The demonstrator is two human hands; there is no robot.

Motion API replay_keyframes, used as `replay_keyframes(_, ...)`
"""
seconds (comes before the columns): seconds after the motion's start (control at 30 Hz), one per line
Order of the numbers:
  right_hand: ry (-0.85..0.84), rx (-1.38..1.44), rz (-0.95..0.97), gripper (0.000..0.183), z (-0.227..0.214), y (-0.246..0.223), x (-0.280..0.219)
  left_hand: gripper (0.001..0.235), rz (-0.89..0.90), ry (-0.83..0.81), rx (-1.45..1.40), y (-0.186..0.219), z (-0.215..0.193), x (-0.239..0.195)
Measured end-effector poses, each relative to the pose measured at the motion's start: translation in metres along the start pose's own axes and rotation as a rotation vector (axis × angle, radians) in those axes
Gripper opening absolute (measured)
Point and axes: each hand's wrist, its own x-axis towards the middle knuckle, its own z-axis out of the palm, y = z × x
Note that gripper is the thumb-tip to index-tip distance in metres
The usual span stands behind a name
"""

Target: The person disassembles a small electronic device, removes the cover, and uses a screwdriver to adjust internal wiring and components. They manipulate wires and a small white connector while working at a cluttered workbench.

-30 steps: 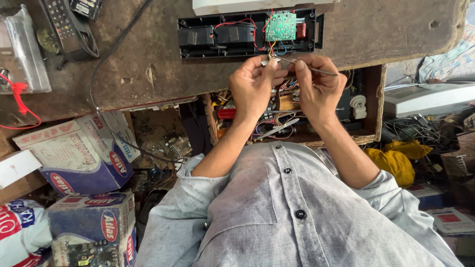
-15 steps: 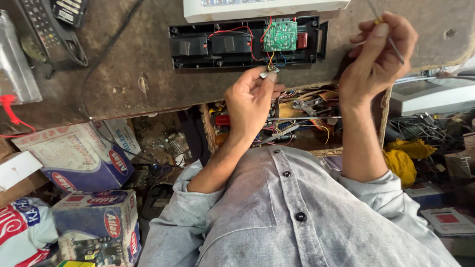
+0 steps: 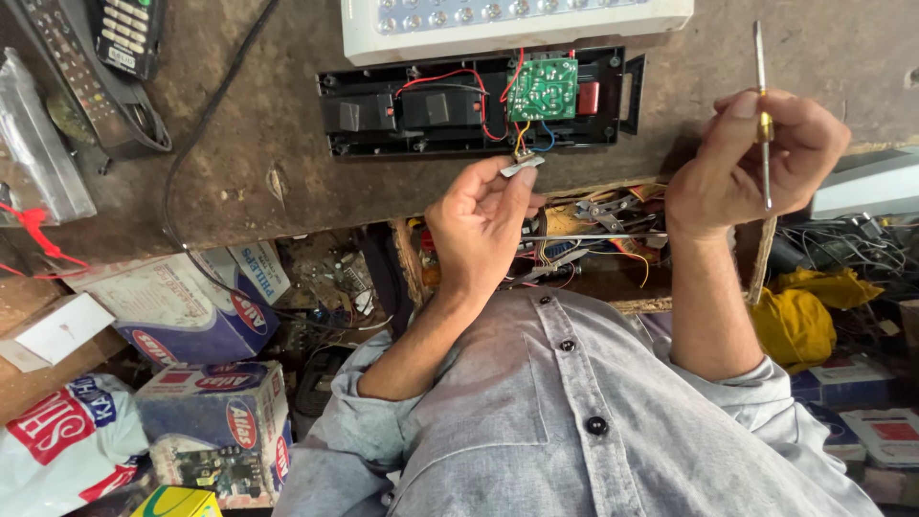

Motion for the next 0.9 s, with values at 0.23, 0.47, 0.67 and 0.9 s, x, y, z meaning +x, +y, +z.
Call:
replay_keyframes(0.23,-0.047,0.053,-0.044,0.013,0.011,0.0,0.014,0.026,0.01,-0.01,-0.096,0.006,-0.001,-0.002)
replay_keyframes(0.47,-0.051,-0.112,0.01,0.011,0.01,-0.014,0.006,0.023,0.476,0.072,0.465,0.017,-0.029,-0.028)
replay_keyframes(0.67,0.086,-0.605,-0.387,0.015,-0.001,-0.008,0.015,0.022,0.734,-0.2,0.728,-0.012,-0.076,-0.1)
replay_keyframes(0.9,-0.612,-0.224,-0.067,0.011,-0.116,-0.097,-0.078,0.033,0.739,-0.034,0.939,-0.054,-0.132,-0.166)
